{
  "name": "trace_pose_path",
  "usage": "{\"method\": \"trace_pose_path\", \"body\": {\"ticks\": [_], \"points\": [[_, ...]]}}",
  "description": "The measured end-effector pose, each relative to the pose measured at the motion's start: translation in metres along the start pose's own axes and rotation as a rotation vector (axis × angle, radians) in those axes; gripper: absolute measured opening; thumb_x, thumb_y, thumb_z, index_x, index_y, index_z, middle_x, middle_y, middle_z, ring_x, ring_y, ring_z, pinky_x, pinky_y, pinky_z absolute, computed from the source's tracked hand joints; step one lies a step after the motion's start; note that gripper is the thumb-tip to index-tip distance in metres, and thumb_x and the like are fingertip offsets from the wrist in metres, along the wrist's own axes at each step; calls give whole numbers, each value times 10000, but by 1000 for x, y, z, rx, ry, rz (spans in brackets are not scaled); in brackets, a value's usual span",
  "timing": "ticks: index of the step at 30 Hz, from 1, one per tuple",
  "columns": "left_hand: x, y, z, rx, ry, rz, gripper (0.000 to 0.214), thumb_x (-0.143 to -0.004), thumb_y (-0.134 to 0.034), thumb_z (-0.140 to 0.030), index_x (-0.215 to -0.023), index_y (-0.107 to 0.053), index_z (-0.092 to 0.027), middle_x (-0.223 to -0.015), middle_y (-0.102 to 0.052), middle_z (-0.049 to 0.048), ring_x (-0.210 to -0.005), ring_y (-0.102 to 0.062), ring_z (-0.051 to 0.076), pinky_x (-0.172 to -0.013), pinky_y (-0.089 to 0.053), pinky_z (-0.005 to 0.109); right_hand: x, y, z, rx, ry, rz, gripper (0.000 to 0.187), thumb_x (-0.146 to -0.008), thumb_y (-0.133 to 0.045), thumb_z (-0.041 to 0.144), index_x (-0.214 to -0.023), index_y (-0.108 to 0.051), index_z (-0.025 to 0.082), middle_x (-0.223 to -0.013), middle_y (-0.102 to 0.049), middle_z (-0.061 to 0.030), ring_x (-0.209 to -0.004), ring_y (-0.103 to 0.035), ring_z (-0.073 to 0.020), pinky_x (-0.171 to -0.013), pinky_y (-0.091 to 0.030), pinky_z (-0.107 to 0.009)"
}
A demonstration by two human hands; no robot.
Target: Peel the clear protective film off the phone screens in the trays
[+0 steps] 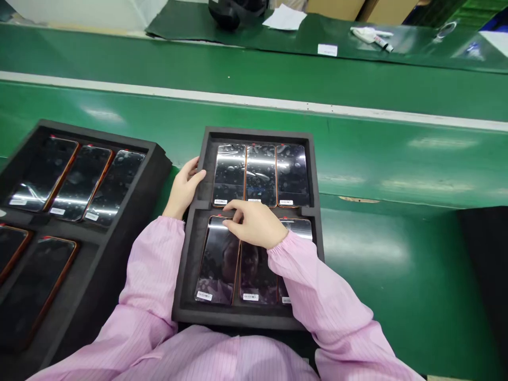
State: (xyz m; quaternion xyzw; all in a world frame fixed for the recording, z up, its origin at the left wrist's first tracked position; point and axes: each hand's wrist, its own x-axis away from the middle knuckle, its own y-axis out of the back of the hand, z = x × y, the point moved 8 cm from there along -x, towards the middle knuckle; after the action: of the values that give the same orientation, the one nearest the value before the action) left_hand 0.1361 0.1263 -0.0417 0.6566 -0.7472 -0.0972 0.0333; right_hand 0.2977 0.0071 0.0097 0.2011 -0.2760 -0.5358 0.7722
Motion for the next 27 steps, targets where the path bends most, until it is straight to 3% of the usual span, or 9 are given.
{"method": "trace_pose_path", "body": {"ticks": [3,5,7,10,12,16,22,27], "points": [[0,1,0,14,-1,-8,489,-823,-624,-306,-1294,-570,-187,-1343,-574,111,-1146,-585,250,-1033,-455,410,-1,-9,7,9,79,32,256,-834,-629,95,-1066,-667,198,-649,-638,59,-555,-569,-91,-633,-437,-240],[-1,1,0,28,-1,-6,497,-816,-628,-308,-1292,-570,-177,-1342,-575,118,-1134,-593,250,-1028,-460,413,-1,-19,13,-183,101,90,245,-851,-576,70,-1040,-675,191,-616,-592,65,-523,-563,-83,-596,-447,-225],[-1,0,-1,33,-7,-5,498,-812,-630,-307,-1288,-572,-171,-1339,-577,124,-1126,-598,250,-1022,-466,414,-2,-29,15,-431,53,127,217,-864,-536,68,-984,-683,172,-629,-583,51,-519,-587,-88,-564,-483,-220],[-1,0,-1,35,-4,-5,487,-812,-632,-304,-1279,-576,-178,-1337,-580,119,-1132,-598,250,-1023,-468,414,-3,-45,12,-692,-96,145,230,-864,-483,46,-900,-684,153,-814,-659,-5,-590,-647,-100,-555,-554,-225],[-1,0,0,32,4,-11,481,-815,-632,-303,-1277,-576,-185,-1339,-578,116,-1145,-593,251,-1034,-462,416,-4,-55,11,-783,-161,157,246,-863,-465,32,-864,-682,149,-930,-675,-30,-677,-678,-106,-572,-583,-217],[-2,0,1,21,3,-8,477,-816,-634,-302,-1275,-577,-185,-1336,-580,114,-1170,-583,256,-1056,-447,420,-5,-65,9,-844,-209,156,227,-855,-488,19,-835,-681,138,-943,-687,-46,-786,-698,-123,-594,-596,-190],[-1,0,0,35,9,-7,504,-808,-637,-302,-1287,-572,-158,-1341,-572,131,-1166,-584,267,-1046,-457,425,-3,-54,7,-805,-271,173,206,-884,-517,50,-982,-678,134,-908,-682,-60,-752,-715,-146,-571,-599,-200],[-1,0,-1,33,12,-9,502,-812,-635,-314,-1288,-575,-165,-1341,-572,125,-1157,-585,263,-1050,-453,429,-5,-16,-5,-703,-248,-53,231,-919,-502,85,-1093,-646,135,-975,-694,-80,-719,-707,-127,-580,-594,-206]]}}
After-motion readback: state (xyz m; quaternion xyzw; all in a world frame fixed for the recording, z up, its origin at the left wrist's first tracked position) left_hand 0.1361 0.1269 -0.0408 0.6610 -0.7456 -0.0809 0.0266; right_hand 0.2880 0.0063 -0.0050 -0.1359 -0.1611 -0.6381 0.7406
